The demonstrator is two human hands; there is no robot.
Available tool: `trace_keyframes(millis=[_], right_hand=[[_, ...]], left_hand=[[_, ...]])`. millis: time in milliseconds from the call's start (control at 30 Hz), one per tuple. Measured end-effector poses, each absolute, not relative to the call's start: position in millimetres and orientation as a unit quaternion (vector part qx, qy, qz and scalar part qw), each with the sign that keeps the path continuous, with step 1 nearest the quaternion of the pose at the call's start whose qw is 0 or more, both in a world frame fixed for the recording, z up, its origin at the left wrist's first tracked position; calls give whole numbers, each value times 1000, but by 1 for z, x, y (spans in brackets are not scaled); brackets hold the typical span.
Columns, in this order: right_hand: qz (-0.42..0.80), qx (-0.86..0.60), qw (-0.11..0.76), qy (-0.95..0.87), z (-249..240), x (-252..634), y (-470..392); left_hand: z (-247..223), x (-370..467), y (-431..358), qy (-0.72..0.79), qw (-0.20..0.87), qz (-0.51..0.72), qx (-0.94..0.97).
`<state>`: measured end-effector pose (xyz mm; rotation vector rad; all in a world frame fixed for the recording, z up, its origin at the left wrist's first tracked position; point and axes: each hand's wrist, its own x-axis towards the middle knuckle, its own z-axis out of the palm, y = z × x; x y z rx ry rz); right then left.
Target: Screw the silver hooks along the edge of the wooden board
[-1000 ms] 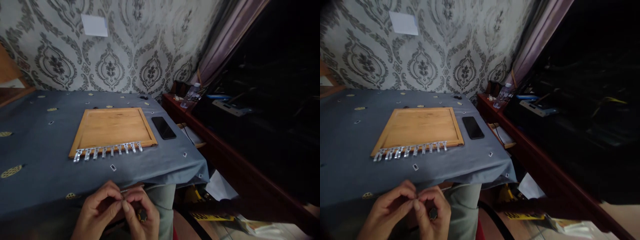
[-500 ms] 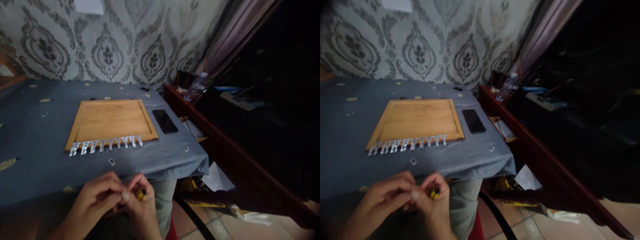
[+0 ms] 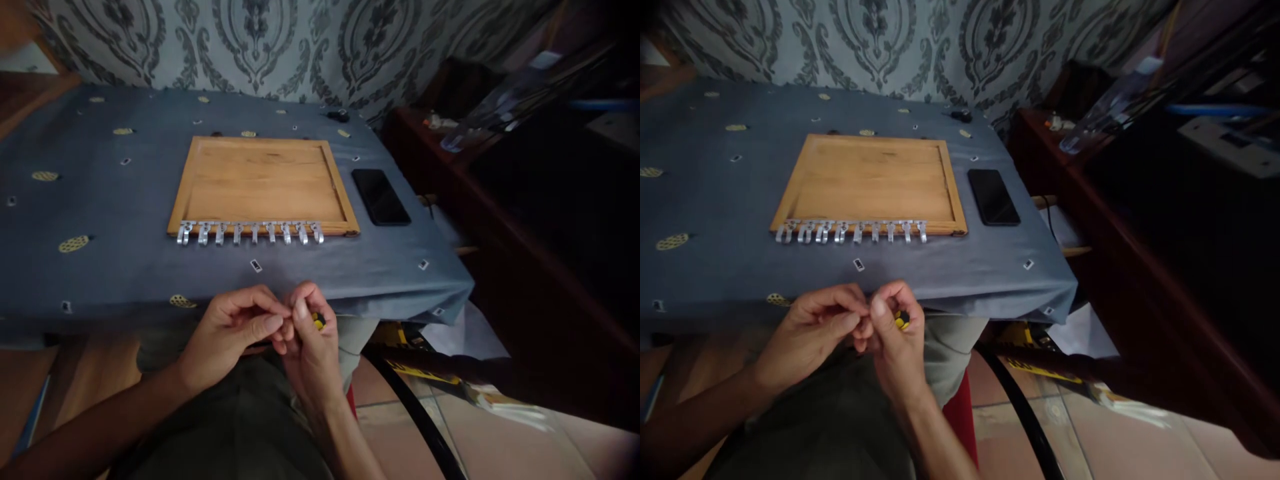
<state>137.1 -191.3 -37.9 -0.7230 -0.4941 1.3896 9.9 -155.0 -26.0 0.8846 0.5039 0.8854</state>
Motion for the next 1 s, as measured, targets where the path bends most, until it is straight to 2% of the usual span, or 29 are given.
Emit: trace_keyframes(millis=[133, 300, 400, 567, 633, 867, 1000], right_hand=[[598, -326, 686, -257, -38, 154, -188], [508, -393, 700, -314, -33, 181, -194], [460, -423, 710, -324, -31, 195, -201], [394, -458, 728, -324, -30, 212, -214], [368, -472, 735, -320, -30, 217, -219], [200, -566, 744, -294, -32, 248, -258], [113, -681, 685, -230, -43, 276, -292]], left_hand=[[-22, 3, -145, 232, 747, 387, 487], [-23, -6, -128, 276, 614, 437, 596], [-27, -14, -118, 302, 497, 445, 681], [-40, -31, -101, 303, 228, 421, 824], [-44, -34, -97, 282, 168, 414, 849], [-48, -33, -97, 279, 124, 404, 862], [-51, -34, -96, 286, 105, 407, 861]])
